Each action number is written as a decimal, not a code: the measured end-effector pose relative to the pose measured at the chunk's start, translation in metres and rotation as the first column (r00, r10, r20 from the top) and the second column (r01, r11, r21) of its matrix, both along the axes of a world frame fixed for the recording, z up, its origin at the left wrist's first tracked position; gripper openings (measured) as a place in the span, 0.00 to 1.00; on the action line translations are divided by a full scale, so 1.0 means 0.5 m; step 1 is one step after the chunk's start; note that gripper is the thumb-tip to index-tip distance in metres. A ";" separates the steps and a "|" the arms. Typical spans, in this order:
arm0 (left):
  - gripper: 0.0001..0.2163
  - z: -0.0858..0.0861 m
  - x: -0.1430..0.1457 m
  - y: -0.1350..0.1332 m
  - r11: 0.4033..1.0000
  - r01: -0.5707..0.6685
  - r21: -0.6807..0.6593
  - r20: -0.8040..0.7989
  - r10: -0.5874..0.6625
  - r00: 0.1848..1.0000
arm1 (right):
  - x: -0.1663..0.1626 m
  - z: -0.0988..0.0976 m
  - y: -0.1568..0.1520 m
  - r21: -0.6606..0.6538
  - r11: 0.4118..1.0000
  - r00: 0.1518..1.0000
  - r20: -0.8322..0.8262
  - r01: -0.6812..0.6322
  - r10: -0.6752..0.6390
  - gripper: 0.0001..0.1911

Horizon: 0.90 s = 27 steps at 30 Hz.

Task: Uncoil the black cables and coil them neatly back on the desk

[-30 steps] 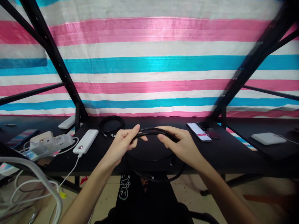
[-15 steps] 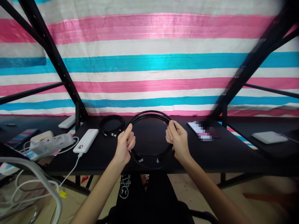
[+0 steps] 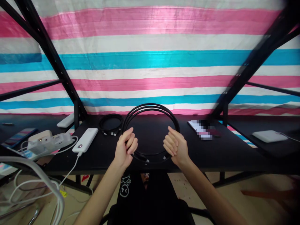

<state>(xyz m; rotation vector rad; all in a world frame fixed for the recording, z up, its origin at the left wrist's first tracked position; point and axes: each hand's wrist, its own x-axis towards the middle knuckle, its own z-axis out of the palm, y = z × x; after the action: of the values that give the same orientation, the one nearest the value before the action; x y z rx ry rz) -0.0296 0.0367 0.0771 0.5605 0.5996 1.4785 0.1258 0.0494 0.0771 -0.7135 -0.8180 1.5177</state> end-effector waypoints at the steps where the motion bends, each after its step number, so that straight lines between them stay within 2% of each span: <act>1: 0.26 0.000 0.002 -0.005 1.000 0.023 0.004 -0.021 -0.023 1.000 | -0.005 -0.005 -0.001 -0.015 1.000 1.000 -0.029 0.009 -0.009 0.33; 4: 0.26 0.001 0.006 -0.015 1.000 -0.018 0.013 -0.070 0.019 0.997 | -0.017 -0.027 0.002 -0.057 0.998 0.996 -0.078 0.031 -0.035 0.32; 6: 0.27 0.004 0.000 -0.016 1.000 -0.018 -0.004 -0.090 0.018 0.996 | -0.017 -0.043 0.010 -0.059 0.998 0.999 -0.050 0.017 -0.020 0.29; 8: 0.27 0.007 -0.013 -0.015 0.998 0.049 -0.037 -0.114 -0.053 0.992 | -0.005 -0.050 0.019 -0.005 0.999 0.998 0.050 0.035 -0.035 0.22; 10: 0.27 0.009 -0.027 -0.019 0.984 0.162 -0.079 -0.179 -0.174 0.968 | 0.013 -0.046 0.024 0.102 0.990 0.965 0.235 0.096 -0.118 0.14; 12: 0.27 0.008 -0.033 -0.026 0.955 0.266 -0.129 -0.297 -0.293 0.909 | 0.029 -0.031 0.017 0.243 0.962 0.862 0.455 0.120 -0.223 0.17; 14: 0.25 0.007 -0.029 -0.037 0.929 0.326 -0.175 -0.419 -0.370 0.829 | 0.036 -0.009 -0.001 0.388 0.920 0.684 0.656 0.055 -0.318 0.23; 15: 0.24 0.006 -0.026 -0.042 0.925 0.331 -0.185 -0.469 -0.379 0.798 | 0.036 0.001 -0.013 0.453 0.891 0.586 0.722 0.002 -0.369 0.23; 17: 0.19 0.007 -0.020 -0.049 0.934 0.314 -0.170 -0.552 -0.354 0.755 | 0.033 0.018 -0.035 0.525 0.843 0.441 0.787 -0.115 -0.430 0.17; 18: 0.17 0.008 -0.019 -0.051 0.943 0.299 -0.150 -0.587 -0.328 0.740 | 0.032 0.024 -0.044 0.530 0.831 0.413 0.803 -0.169 -0.429 0.14; 22: 0.15 0.016 -0.022 -0.053 0.962 0.260 -0.084 -0.669 -0.248 0.701 | 0.034 0.033 -0.059 0.496 0.821 0.459 0.822 -0.283 -0.338 0.11; 24: 0.15 0.021 -0.023 -0.055 0.970 0.239 -0.046 -0.693 -0.203 0.692 | 0.036 0.033 -0.059 0.528 0.805 0.462 0.805 -0.271 -0.372 0.09; 27: 0.12 0.024 -0.019 -0.058 0.981 0.151 0.121 -0.779 0.000 0.627 | 0.035 0.035 -0.060 0.571 0.783 0.427 0.789 -0.247 -0.442 0.07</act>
<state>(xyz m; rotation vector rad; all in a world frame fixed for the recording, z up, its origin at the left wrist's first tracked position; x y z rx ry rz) -0.0390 0.0077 0.0893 1.3942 1.1072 1.1574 0.1431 0.0194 0.0945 -1.0448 -1.9664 0.4901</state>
